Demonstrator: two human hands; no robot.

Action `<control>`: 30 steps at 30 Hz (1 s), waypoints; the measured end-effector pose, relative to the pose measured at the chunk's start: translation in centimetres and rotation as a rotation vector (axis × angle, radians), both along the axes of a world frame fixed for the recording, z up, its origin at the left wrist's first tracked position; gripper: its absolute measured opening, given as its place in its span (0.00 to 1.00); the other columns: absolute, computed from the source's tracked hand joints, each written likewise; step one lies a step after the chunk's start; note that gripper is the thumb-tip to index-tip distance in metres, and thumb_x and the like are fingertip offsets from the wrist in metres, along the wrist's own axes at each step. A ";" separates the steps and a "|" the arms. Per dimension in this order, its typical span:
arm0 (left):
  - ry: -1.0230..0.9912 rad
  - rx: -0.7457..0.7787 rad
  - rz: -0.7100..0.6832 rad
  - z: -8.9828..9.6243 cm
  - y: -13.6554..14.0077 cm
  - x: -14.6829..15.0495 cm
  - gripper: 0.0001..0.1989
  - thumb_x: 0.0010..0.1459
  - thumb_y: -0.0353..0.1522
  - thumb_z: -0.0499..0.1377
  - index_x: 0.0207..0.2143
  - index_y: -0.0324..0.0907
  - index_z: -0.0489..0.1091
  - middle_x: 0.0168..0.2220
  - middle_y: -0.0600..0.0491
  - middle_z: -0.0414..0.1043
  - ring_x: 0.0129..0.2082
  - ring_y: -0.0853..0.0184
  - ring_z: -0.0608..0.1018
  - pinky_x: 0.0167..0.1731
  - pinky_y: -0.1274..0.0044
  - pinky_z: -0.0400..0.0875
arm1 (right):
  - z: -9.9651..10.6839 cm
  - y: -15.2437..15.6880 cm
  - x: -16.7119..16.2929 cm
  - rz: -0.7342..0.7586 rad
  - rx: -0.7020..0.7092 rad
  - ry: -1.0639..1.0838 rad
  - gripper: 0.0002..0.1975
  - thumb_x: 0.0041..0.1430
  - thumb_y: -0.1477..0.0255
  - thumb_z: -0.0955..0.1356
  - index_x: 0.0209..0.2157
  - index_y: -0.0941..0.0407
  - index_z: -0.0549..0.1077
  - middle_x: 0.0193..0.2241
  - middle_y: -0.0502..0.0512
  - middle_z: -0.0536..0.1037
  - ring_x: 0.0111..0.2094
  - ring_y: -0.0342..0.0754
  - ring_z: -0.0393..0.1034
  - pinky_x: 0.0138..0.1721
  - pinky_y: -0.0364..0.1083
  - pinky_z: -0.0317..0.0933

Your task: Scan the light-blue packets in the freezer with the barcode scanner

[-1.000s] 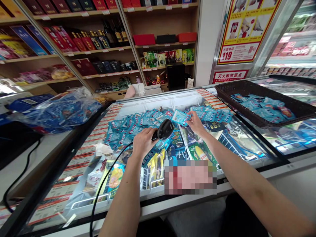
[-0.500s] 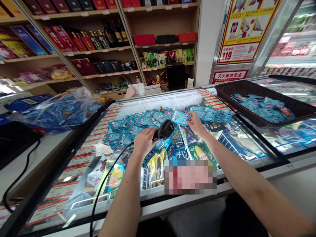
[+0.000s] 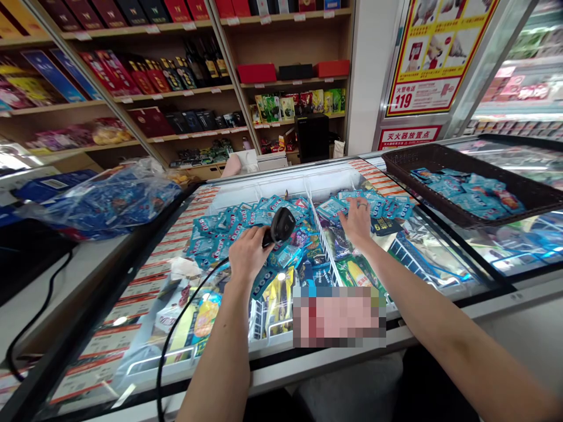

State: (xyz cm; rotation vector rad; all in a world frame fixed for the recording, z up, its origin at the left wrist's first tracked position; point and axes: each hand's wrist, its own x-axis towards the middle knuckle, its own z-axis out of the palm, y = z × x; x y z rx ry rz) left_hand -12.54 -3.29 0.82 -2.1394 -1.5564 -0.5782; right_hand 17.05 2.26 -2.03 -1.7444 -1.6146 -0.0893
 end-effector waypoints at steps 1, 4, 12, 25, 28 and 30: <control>-0.003 0.012 0.025 0.0 0.0 -0.1 0.16 0.56 0.38 0.55 0.46 0.45 0.67 0.40 0.49 0.73 0.43 0.58 0.73 0.34 0.73 0.64 | 0.2 -0.2 -0.2 0.022 0.008 -0.043 0.22 0.60 0.66 0.61 0.54 0.59 0.62 0.55 0.67 0.60 0.56 0.61 0.52 0.54 0.58 0.49; -0.014 0.056 0.094 -0.1 0.1 -0.5 0.16 0.56 0.38 0.55 0.46 0.45 0.67 0.39 0.49 0.73 0.42 0.59 0.74 0.34 0.73 0.65 | 0.5 -0.8 -0.8 0.200 -0.006 -0.188 0.21 0.61 0.64 0.60 0.55 0.51 0.65 0.58 0.58 0.59 0.57 0.60 0.50 0.55 0.59 0.47; -0.007 0.081 0.126 0.0 0.1 -0.6 0.15 0.56 0.40 0.55 0.44 0.44 0.68 0.38 0.48 0.74 0.41 0.59 0.74 0.33 0.73 0.65 | -1.1 -0.4 -1.7 0.418 -0.053 -0.421 0.23 0.64 0.55 0.54 0.53 0.48 0.67 0.58 0.49 0.64 0.62 0.55 0.47 0.61 0.65 0.27; -0.070 0.065 0.140 -0.2 0.2 -1.0 0.16 0.56 0.40 0.55 0.45 0.43 0.68 0.38 0.47 0.73 0.42 0.57 0.73 0.33 0.72 0.64 | -1.5 -0.3 -1.2 0.216 -0.056 -0.320 0.25 0.64 0.56 0.52 0.51 0.53 0.70 0.55 0.55 0.68 0.61 0.58 0.48 0.59 0.67 0.31; -0.082 0.078 0.150 -0.2 0.3 -1.1 0.17 0.56 0.40 0.55 0.45 0.43 0.68 0.38 0.47 0.73 0.42 0.57 0.73 0.34 0.72 0.63 | -1.4 -0.3 -1.2 0.223 -0.041 -0.319 0.26 0.64 0.56 0.52 0.50 0.53 0.70 0.56 0.56 0.67 0.61 0.58 0.48 0.59 0.67 0.30; -0.107 0.092 0.166 -0.2 0.2 -1.3 0.17 0.56 0.41 0.55 0.45 0.43 0.68 0.38 0.47 0.73 0.42 0.57 0.73 0.34 0.72 0.63 | -1.3 -0.3 -1.4 0.240 -0.031 -0.328 0.26 0.64 0.56 0.53 0.51 0.54 0.70 0.57 0.57 0.66 0.62 0.58 0.48 0.60 0.67 0.29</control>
